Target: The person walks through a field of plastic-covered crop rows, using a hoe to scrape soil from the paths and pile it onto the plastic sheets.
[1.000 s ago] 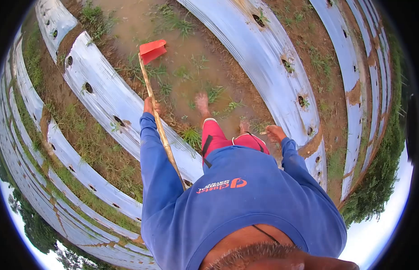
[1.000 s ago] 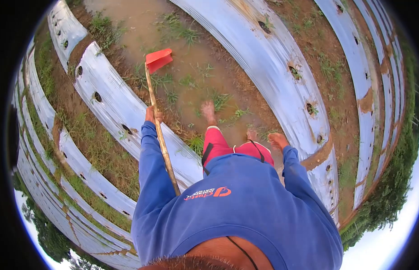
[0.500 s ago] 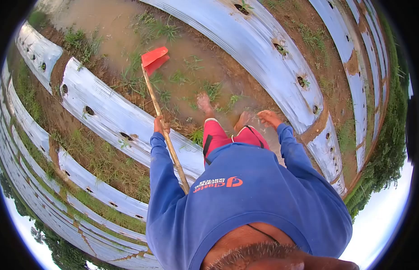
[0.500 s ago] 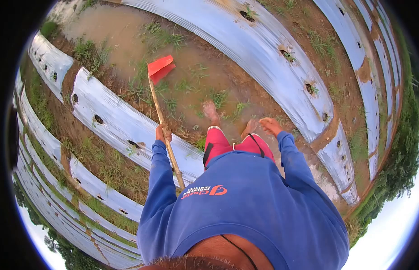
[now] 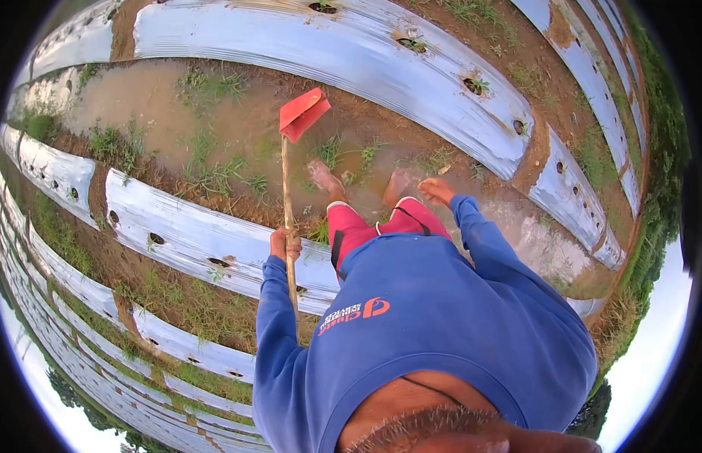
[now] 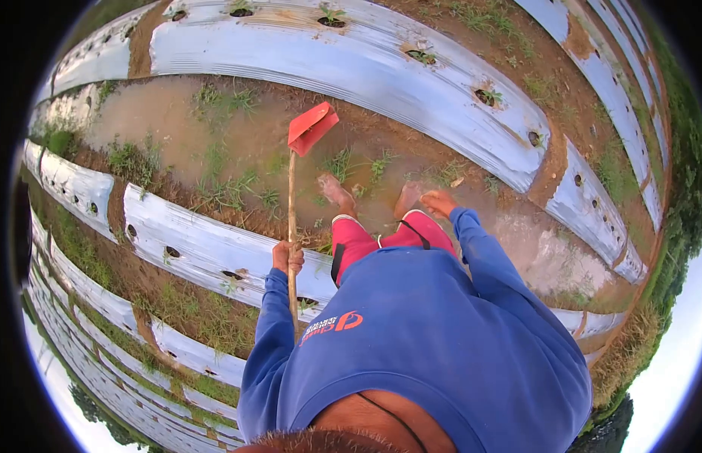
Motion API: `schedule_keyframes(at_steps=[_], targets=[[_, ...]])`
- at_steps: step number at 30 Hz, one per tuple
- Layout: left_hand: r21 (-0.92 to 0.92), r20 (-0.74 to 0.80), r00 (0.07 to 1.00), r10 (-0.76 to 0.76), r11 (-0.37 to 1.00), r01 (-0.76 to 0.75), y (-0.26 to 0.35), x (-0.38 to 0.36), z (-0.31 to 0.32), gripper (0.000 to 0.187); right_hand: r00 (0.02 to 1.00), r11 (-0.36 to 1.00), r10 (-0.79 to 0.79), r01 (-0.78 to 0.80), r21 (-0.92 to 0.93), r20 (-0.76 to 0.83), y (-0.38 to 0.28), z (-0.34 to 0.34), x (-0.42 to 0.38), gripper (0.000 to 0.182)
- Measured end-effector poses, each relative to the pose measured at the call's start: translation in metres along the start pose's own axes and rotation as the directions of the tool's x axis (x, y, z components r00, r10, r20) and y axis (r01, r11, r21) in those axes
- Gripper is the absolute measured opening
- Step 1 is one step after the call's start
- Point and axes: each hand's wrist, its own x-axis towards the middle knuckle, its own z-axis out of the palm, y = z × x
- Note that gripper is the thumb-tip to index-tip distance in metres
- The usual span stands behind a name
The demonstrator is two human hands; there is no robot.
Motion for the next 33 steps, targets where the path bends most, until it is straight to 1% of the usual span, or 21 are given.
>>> schedule_keyframes(at_steps=[3, 4, 6, 9, 12, 13, 17, 19, 22, 25, 28, 29, 30, 32, 33], targets=[[0.178, -0.035, 0.999, 0.018, 0.984, -0.012, -0.029, 0.000, 0.032, 0.016, 0.999, 0.998, -0.044, 0.044, 0.053, 0.000, 0.030, -0.018, -0.008, 0.043], [0.201, -0.025, 0.999, -0.029, 0.979, 0.034, -0.035, 0.003, 0.046, 0.018, 0.999, 0.995, -0.044, 0.045, 0.093, -0.006, 0.044, -0.024, -0.010, 0.043], [0.234, 0.049, 0.993, -0.104, 0.968, 0.090, -0.048, 0.013, 0.072, 0.018, 0.999, 0.985, -0.050, 0.051, 0.165, -0.012, 0.071, -0.033, -0.011, 0.043], [0.288, 0.077, 0.980, -0.185, 0.945, 0.155, -0.063, 0.038, 0.121, 0.020, 0.999, 0.979, -0.029, 0.035, 0.200, -0.035, 0.111, -0.047, -0.016, 0.041], [0.314, 0.132, 0.960, -0.247, 0.929, 0.196, -0.065, 0.086, 0.158, 0.022, 0.999, 0.956, 0.030, -0.022, 0.294, -0.021, 0.146, -0.058, -0.027, 0.045], [0.337, 0.067, 0.960, -0.273, 0.911, 0.236, -0.067, 0.096, 0.183, 0.020, 0.999, 0.945, 0.032, -0.020, 0.326, -0.032, 0.158, -0.062, -0.031, 0.045], [0.499, -0.008, 0.976, -0.217, 0.845, 0.192, -0.067, 0.146, 0.254, 0.023, 0.996, 0.890, 0.020, 0.023, 0.454, -0.088, 0.195, -0.070, -0.042, 0.043], [0.528, -0.038, 0.978, -0.204, 0.827, 0.193, -0.069, 0.162, 0.292, 0.023, 0.993, 0.858, 0.030, 0.033, 0.512, -0.114, 0.210, -0.072, -0.048, 0.042], [0.632, -0.149, 0.988, -0.032, 0.766, 0.120, -0.081, 0.172, 0.346, 0.023, 0.990, 0.807, 0.053, 0.032, 0.589, -0.127, 0.226, -0.075, -0.055, 0.040], [0.773, -0.222, 0.956, 0.190, 0.632, 0.054, -0.091, 0.186, 0.385, 0.025, 0.995, 0.765, 0.052, 0.014, 0.644, -0.082, 0.241, -0.077, -0.053, 0.036], [0.824, -0.173, 0.951, 0.255, 0.567, -0.002, -0.097, 0.194, 0.405, 0.027, 0.999, 0.745, 0.044, -0.023, 0.667, -0.015, 0.250, -0.074, -0.041, 0.033], [0.831, -0.141, 0.947, 0.290, 0.555, -0.046, -0.101, 0.193, 0.410, 0.025, 0.999, 0.743, 0.043, -0.037, 0.668, 0.008, 0.252, -0.073, -0.037, 0.032], [0.843, -0.125, 0.943, 0.309, 0.534, -0.064, -0.103, 0.192, 0.413, 0.025, 0.999, 0.742, 0.044, -0.054, 0.668, 0.032, 0.246, -0.074, -0.038, 0.032], [0.861, -0.093, 0.933, 0.347, 0.499, -0.100, -0.102, 0.188, 0.415, 0.024, 0.996, 0.784, 0.090, -0.079, 0.615, 0.013, 0.230, -0.075, -0.036, 0.031], [0.860, -0.058, 0.943, 0.327, 0.496, -0.119, -0.097, 0.186, 0.410, 0.023, 0.993, 0.805, 0.115, -0.095, 0.586, 0.004, 0.223, -0.075, -0.036, 0.030]])
